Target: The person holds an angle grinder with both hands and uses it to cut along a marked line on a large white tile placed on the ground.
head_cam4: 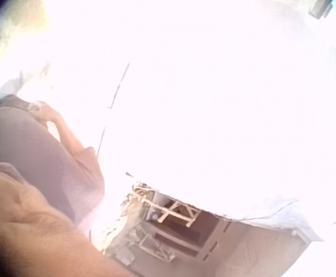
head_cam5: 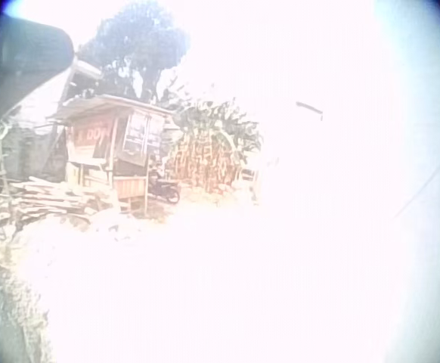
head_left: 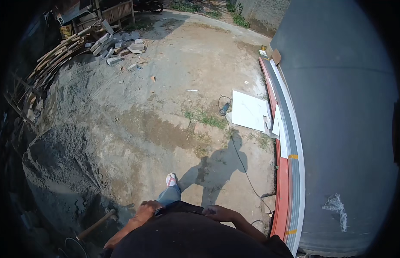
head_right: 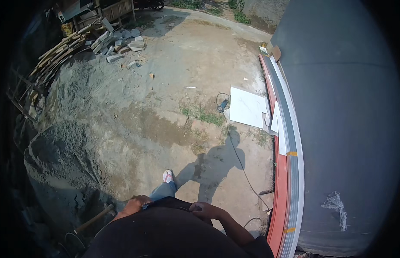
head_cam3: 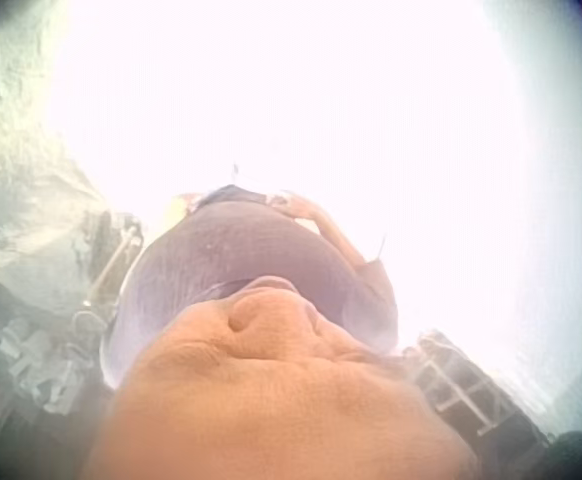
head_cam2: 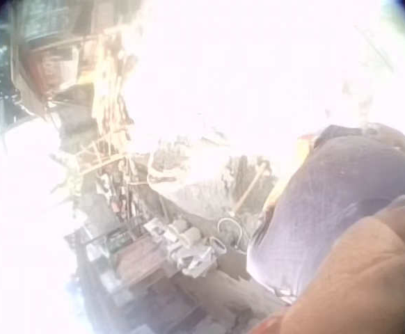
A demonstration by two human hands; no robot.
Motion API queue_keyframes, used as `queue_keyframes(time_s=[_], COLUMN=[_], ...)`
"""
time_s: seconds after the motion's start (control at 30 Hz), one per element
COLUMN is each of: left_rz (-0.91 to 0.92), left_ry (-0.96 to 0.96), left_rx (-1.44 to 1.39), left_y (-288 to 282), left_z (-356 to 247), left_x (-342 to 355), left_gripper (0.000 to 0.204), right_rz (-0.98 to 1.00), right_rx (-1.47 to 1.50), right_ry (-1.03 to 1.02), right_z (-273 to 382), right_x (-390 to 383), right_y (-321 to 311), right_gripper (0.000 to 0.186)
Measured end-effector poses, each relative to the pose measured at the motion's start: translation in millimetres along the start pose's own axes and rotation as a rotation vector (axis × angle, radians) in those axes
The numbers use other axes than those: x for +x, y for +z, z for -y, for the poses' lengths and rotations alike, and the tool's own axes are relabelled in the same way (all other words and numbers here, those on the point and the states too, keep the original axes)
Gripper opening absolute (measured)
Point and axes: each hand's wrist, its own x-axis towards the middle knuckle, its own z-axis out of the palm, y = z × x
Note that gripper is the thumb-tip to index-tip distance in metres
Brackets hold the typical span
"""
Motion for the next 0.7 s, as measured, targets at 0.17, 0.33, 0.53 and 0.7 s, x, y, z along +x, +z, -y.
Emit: queue_keyframes(time_s=[0.17,0.33,0.53,0.7], left_rz=[0.212,0.479,0.349,0.335], left_ry=[-0.013,-0.171,-0.215,-0.305], left_rx=[0.463,0.154,0.094,0.116], left_y=[-159.8,-248.7,-344.7,-377.9], left_z=[-53.6,24.4,84.9,32.7], left_x=[197.0,331.9,524.8,714.6], left_gripper=[0.046,0.052,0.051,0.045], right_rz=[-0.369,-0.365,-0.961,-0.834], right_rx=[-0.309,0.403,0.069,-0.067], right_ry=[0.005,0.155,0.011,-0.131], right_z=[114.0,97.5,107.8,172.0], right_x=[83.8,164.8,263.1,329.7], right_y=[-118.9,-261.8,-424.3,-602.7], right_gripper=[0.035,0.039,0.044,0.05])
